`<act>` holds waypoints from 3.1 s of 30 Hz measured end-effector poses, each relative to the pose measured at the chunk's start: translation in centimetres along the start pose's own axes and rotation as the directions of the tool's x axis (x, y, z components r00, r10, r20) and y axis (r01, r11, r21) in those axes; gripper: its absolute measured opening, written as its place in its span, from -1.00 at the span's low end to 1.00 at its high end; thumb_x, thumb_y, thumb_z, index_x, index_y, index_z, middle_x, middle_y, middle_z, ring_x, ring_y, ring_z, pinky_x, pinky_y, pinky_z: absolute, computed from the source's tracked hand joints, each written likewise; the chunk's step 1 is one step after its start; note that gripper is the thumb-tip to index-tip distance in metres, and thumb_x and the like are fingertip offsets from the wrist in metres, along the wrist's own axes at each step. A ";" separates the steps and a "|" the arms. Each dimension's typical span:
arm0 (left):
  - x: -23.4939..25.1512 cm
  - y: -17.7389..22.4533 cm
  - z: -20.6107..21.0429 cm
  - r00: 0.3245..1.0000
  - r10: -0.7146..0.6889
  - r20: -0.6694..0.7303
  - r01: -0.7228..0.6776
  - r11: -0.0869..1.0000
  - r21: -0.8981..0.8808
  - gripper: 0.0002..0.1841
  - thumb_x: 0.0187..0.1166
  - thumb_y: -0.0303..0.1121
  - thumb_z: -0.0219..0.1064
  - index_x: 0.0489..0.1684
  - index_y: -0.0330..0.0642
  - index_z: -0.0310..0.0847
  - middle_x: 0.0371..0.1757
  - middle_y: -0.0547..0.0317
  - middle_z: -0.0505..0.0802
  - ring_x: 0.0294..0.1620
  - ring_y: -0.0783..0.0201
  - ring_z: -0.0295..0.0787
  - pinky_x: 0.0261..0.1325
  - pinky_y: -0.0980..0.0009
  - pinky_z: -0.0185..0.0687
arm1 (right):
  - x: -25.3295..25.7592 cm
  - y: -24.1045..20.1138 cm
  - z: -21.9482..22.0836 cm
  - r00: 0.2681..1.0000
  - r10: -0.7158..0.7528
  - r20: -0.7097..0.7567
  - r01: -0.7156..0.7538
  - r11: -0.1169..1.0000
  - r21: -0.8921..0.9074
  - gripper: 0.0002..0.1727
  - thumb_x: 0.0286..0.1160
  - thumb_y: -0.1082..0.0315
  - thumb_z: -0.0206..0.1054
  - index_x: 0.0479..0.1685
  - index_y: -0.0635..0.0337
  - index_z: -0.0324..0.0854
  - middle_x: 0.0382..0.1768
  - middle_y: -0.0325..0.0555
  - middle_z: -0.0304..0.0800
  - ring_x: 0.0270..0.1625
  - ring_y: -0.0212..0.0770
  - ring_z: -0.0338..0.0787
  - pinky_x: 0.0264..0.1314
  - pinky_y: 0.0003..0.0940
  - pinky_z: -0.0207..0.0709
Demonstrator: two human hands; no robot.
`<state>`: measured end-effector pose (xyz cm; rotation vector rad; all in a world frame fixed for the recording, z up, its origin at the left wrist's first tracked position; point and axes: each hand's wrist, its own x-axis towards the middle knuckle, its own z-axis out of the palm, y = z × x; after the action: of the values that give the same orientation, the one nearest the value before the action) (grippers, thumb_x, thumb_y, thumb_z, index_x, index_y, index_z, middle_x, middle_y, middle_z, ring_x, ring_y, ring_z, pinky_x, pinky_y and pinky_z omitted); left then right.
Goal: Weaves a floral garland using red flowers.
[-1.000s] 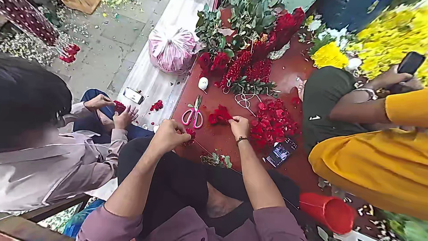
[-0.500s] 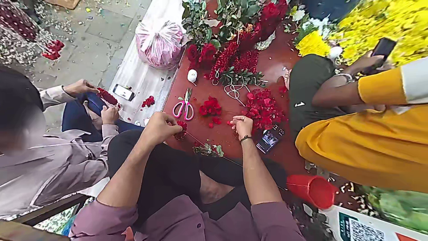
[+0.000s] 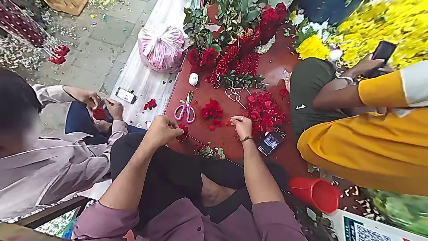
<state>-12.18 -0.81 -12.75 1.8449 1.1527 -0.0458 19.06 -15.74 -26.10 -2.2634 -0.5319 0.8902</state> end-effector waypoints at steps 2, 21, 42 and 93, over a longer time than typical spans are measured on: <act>0.1 0.1 0.0 1.000 0.007 -0.003 -0.007 1.000 -0.001 -0.84 0.40 -0.31 0.60 -0.52 -0.13 0.82 -0.43 0.07 0.79 -0.45 0.14 0.67 -0.36 0.02 0.55 | -0.8 -1.0 -0.8 0.991 0.113 0.071 -0.132 0.908 0.398 -0.79 0.73 0.40 0.21 0.09 0.26 0.72 -0.09 -0.06 0.92 -0.19 -0.26 0.85 -0.24 -0.34 0.65; 0.1 0.0 -0.1 1.000 -0.006 0.011 0.006 1.000 0.005 -0.82 0.41 -0.28 0.60 -0.52 -0.13 0.83 -0.42 0.06 0.81 -0.43 0.10 0.70 -0.32 -0.03 0.59 | 1.6 2.6 0.8 0.930 -0.319 0.180 0.364 0.861 -0.355 -0.82 0.57 0.42 0.41 0.03 0.21 0.85 0.28 0.22 0.72 0.38 0.25 0.66 0.46 0.25 0.47; 0.2 0.3 0.1 1.000 0.000 0.024 0.000 1.000 -0.009 -0.85 0.40 -0.30 0.60 -0.50 -0.13 0.84 -0.49 0.09 0.81 -0.48 0.15 0.70 -0.36 0.01 0.60 | -2.3 -3.2 -1.6 0.926 0.081 0.368 -0.341 0.598 0.726 -0.50 0.69 0.51 -0.19 0.52 0.16 0.43 0.27 0.01 0.65 -0.01 -0.08 0.85 0.03 -0.13 0.77; -0.3 1.1 0.9 0.998 -0.026 0.053 0.023 0.998 0.054 -0.82 0.42 -0.23 0.62 -0.45 -0.09 0.84 -0.56 0.14 0.77 -0.55 0.17 0.61 -0.40 -0.03 0.53 | -14.4 -6.9 2.5 0.924 -0.321 0.207 0.070 0.676 0.734 -0.76 0.36 0.58 0.39 -0.03 0.21 0.56 -0.35 0.04 0.77 -0.53 -0.21 0.70 -0.58 -0.41 0.58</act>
<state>-11.24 -1.80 -12.35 1.8649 1.1471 -0.1399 6.43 -17.94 -16.26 -1.3187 -0.4508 1.1197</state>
